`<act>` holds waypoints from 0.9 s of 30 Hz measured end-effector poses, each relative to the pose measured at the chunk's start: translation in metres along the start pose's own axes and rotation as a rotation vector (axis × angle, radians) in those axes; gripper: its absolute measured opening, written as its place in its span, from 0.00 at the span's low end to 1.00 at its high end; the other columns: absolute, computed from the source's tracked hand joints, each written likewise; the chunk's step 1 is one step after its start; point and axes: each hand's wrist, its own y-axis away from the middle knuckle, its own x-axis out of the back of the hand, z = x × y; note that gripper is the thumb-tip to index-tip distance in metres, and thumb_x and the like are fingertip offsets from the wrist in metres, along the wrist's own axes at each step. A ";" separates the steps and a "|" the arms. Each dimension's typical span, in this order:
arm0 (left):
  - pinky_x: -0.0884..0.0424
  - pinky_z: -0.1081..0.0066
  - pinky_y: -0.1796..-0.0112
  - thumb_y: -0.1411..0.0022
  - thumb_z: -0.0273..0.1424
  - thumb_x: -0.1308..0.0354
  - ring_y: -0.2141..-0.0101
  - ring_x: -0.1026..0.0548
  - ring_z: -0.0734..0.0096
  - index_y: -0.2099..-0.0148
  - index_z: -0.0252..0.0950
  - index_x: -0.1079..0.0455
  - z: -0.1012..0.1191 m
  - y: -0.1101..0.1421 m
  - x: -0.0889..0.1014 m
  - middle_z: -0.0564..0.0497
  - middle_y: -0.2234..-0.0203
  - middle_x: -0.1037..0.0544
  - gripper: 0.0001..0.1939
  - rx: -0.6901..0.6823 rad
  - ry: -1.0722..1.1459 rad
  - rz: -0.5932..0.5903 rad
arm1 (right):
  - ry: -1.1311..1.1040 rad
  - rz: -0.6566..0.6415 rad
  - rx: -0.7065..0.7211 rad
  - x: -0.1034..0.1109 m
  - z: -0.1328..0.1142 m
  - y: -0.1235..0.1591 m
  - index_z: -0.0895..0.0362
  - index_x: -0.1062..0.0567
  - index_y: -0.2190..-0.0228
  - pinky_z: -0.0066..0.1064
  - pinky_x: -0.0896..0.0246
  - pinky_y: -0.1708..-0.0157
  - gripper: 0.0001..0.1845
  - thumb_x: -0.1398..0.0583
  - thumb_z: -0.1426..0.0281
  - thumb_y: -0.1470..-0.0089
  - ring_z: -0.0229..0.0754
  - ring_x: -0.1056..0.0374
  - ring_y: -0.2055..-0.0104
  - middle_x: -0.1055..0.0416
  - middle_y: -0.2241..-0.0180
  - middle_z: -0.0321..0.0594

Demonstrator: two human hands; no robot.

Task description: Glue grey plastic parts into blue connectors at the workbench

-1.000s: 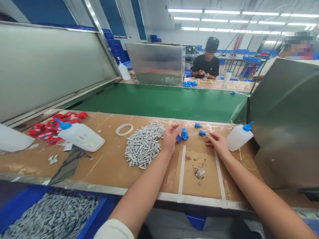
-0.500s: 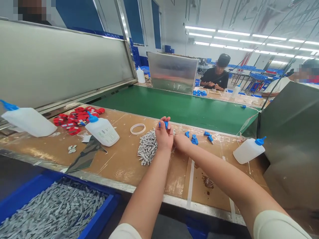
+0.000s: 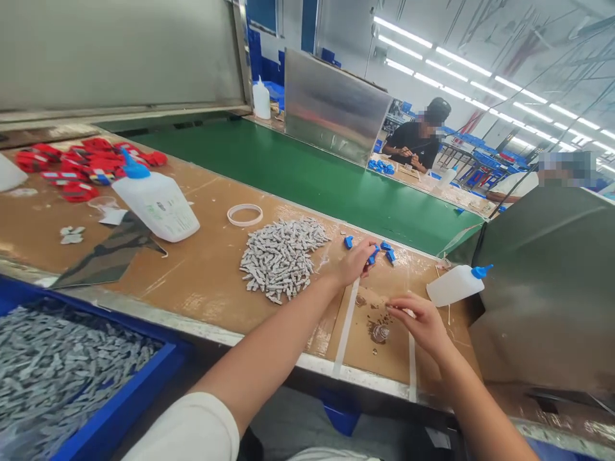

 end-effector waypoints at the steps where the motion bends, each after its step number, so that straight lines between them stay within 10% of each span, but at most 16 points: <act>1: 0.39 0.77 0.79 0.32 0.49 0.45 0.78 0.37 0.77 0.54 0.38 0.33 -0.006 0.001 -0.004 0.56 0.73 0.34 0.18 0.008 -0.066 -0.035 | 0.019 -0.026 0.019 0.002 -0.004 0.012 0.52 0.15 0.62 0.33 0.26 0.59 0.07 0.35 0.65 0.36 0.45 0.22 0.59 0.18 0.61 0.43; 16: 0.25 0.70 0.66 0.49 0.48 0.26 0.63 0.25 0.66 0.54 0.33 0.24 -0.036 -0.003 -0.005 0.46 0.62 0.23 0.29 0.043 -0.151 -0.117 | 0.080 -0.276 0.128 0.009 -0.011 0.028 0.51 0.17 0.55 0.33 0.29 0.55 0.12 0.42 0.70 0.30 0.42 0.25 0.55 0.22 0.57 0.43; 27: 0.25 0.69 0.60 0.50 0.41 0.24 0.60 0.21 0.65 0.55 0.34 0.25 -0.038 -0.002 0.000 0.45 0.61 0.19 0.25 0.135 -0.110 -0.111 | -0.626 0.345 -0.317 0.019 0.040 -0.016 0.54 0.26 0.63 0.31 0.28 0.79 0.19 0.31 0.53 0.45 0.39 0.29 0.77 0.27 0.76 0.34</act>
